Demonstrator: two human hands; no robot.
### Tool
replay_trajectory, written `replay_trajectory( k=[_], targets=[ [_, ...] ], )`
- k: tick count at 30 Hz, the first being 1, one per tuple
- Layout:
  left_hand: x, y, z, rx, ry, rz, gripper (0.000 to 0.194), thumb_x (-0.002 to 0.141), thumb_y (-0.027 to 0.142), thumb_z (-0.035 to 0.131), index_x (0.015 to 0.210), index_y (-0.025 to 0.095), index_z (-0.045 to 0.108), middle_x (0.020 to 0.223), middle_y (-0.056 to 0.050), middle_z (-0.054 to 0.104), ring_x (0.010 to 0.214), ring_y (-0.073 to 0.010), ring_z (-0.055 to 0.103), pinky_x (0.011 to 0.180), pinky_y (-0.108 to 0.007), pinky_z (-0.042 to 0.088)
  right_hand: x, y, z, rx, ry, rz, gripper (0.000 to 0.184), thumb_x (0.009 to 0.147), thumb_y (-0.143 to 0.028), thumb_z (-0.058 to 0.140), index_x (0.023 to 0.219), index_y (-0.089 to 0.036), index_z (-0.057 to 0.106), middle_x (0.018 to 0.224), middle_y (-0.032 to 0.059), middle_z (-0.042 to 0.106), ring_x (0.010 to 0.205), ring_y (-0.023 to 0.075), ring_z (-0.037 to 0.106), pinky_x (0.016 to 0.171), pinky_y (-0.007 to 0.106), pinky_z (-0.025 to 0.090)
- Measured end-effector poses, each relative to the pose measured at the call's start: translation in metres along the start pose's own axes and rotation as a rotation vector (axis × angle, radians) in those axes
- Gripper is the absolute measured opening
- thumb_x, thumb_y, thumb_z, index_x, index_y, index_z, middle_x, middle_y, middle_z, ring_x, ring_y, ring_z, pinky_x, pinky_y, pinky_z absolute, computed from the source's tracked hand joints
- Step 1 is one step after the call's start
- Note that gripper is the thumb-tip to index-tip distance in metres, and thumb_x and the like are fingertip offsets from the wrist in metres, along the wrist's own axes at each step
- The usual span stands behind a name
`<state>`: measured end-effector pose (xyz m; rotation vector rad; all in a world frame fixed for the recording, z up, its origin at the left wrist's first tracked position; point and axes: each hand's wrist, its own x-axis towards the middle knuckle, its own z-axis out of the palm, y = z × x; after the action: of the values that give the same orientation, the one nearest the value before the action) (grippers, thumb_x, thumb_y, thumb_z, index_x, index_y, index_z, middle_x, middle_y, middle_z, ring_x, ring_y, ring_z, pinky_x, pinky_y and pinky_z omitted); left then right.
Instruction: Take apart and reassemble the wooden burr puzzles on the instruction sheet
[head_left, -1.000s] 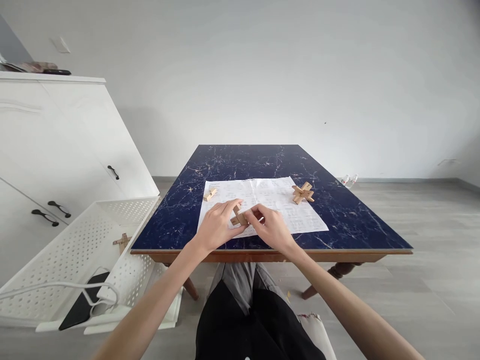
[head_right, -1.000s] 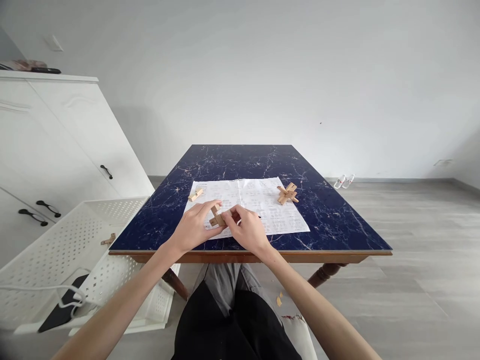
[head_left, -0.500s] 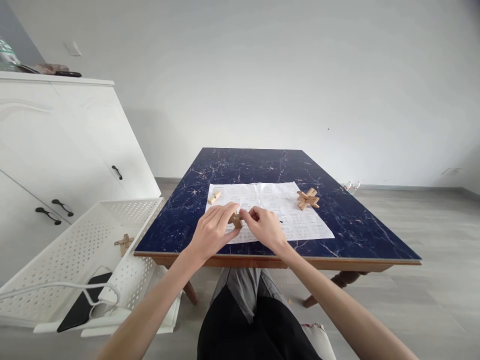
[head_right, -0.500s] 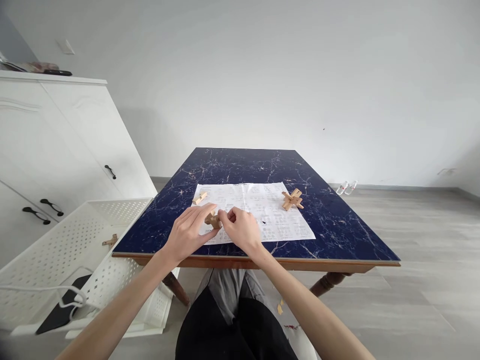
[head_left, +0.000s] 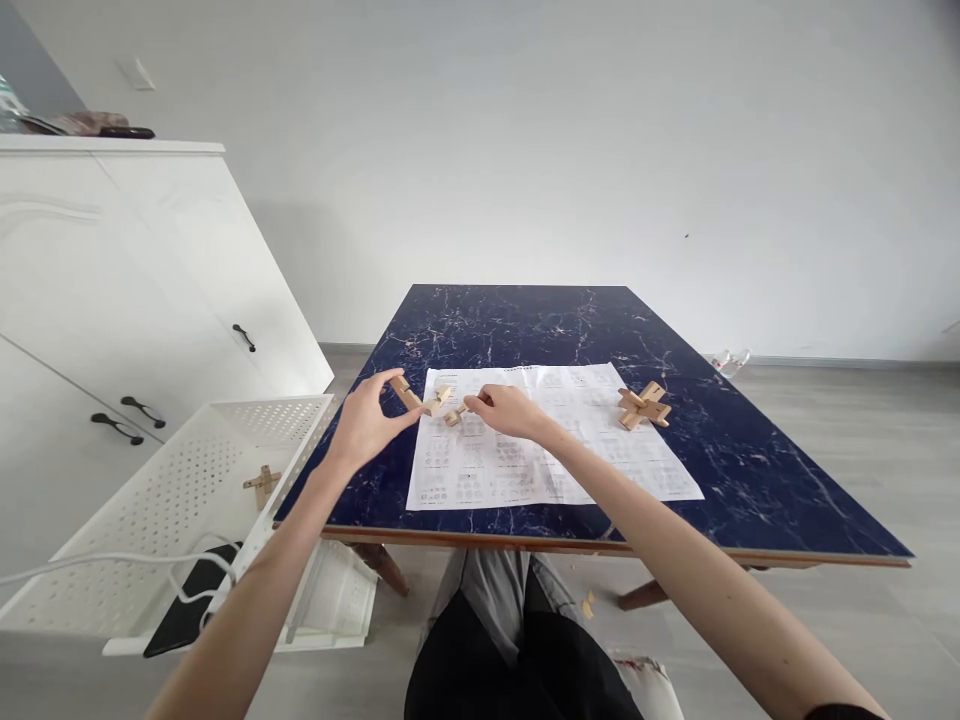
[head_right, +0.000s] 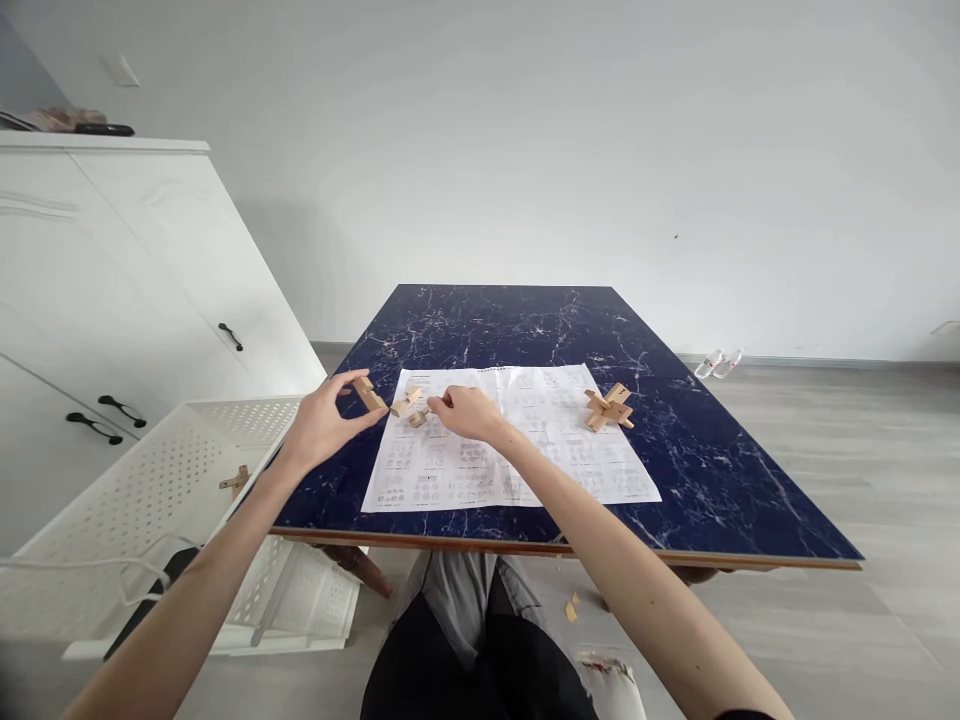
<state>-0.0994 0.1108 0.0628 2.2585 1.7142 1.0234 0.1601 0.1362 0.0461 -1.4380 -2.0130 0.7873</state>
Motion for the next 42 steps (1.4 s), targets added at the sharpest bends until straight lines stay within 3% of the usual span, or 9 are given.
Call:
replay_trajectory(
  k=[5,10,15,20,24,30,36,40,42],
  targets=[
    [0.044,-0.041,0.002,-0.004,-0.213,0.023,0.069,0.083,0.059,0.079,0.141,0.025,0.064,0.142,-0.011,0.068,0.126,-0.0329,0.068,0.109,-0.048,0.056,0.045,0.014,-0.005,0.015,-0.248,0.046,0.054,0.096,-0.059,0.068,0.056,-0.025,0.057,0.054,0.004,0.065,0.047,0.0197,0.062,0.05,0.032,0.043],
    [0.073,-0.053,0.005,-0.023,-0.464,0.08,0.088,0.079,0.058,0.083,0.157,0.029,0.052,0.142,-0.008,0.073,0.134,-0.0339,0.065,0.114,-0.048,0.051,0.078,0.015,0.003,0.017,-0.399,0.07,0.061,0.089,-0.07,0.072,0.051,-0.024,0.06,0.049,0.0044,0.063,0.043,0.0204,0.061,0.053,0.034,0.048],
    [0.077,-0.055,0.01,-0.016,-0.59,0.129,0.092,0.081,0.057,0.082,0.162,0.032,0.046,0.146,-0.007,0.071,0.141,-0.0339,0.06,0.116,-0.047,0.048,0.089,0.009,0.022,-0.063,-0.337,0.043,0.068,0.099,-0.067,0.059,0.046,-0.025,0.051,0.048,0.0071,0.062,0.052,0.0229,0.064,0.058,0.035,0.048],
    [0.066,-0.054,0.013,0.008,-0.566,0.105,0.088,0.084,0.059,0.082,0.161,0.033,0.046,0.152,-0.008,0.068,0.148,-0.0349,0.055,0.118,-0.049,0.047,0.081,0.004,0.032,-0.122,-0.181,0.005,0.067,0.099,-0.069,0.061,0.051,-0.024,0.05,0.062,0.0115,0.067,0.073,0.0304,0.07,0.068,0.039,0.049],
    [0.045,-0.048,0.005,-0.044,-0.5,0.03,0.091,0.087,0.059,0.078,0.164,0.031,0.04,0.164,-0.01,0.056,0.148,-0.0351,0.056,0.121,-0.051,0.045,0.046,0.007,0.014,-0.109,-0.105,-0.029,0.06,0.103,-0.065,0.056,0.059,-0.024,0.053,0.068,0.0095,0.069,0.068,0.0258,0.068,0.062,0.035,0.045],
    [-0.024,-0.029,-0.008,-0.037,-0.242,-0.045,0.07,0.096,0.06,0.066,0.156,0.028,0.051,0.161,-0.011,0.058,0.14,-0.0351,0.063,0.119,-0.053,0.049,-0.066,0.032,-0.041,-0.062,-0.023,-0.064,0.046,0.107,-0.055,0.045,0.073,-0.026,0.055,0.062,0.0014,0.066,0.053,0.0193,0.058,0.053,0.033,0.038],
    [-0.069,-0.007,-0.004,-0.13,-0.166,-0.081,0.045,0.098,0.06,0.064,0.13,0.029,0.07,0.137,-0.007,0.075,0.12,-0.0319,0.073,0.108,-0.048,0.058,-0.155,0.091,-0.092,-0.089,0.428,0.061,0.037,0.103,-0.056,0.054,0.085,-0.026,0.064,0.067,0.0019,0.068,0.058,0.0214,0.061,0.061,0.035,0.046],
    [-0.067,-0.001,-0.003,-0.24,-0.164,-0.168,0.043,0.096,0.062,0.065,0.118,0.026,0.075,0.122,-0.007,0.081,0.11,-0.0293,0.077,0.104,-0.043,0.06,-0.172,0.128,-0.119,-0.223,0.813,0.132,0.03,0.098,-0.053,0.057,0.098,-0.024,0.065,0.085,0.0088,0.074,0.072,0.0256,0.068,0.071,0.037,0.051],
    [-0.066,0.0,-0.004,-0.259,-0.17,-0.187,0.045,0.095,0.063,0.066,0.117,0.025,0.075,0.12,-0.007,0.082,0.11,-0.0293,0.077,0.105,-0.042,0.059,-0.172,0.141,-0.126,-0.278,0.849,0.135,0.035,0.093,-0.055,0.061,0.106,-0.022,0.064,0.095,0.0123,0.074,0.08,0.0278,0.07,0.078,0.04,0.052]
  ],
)
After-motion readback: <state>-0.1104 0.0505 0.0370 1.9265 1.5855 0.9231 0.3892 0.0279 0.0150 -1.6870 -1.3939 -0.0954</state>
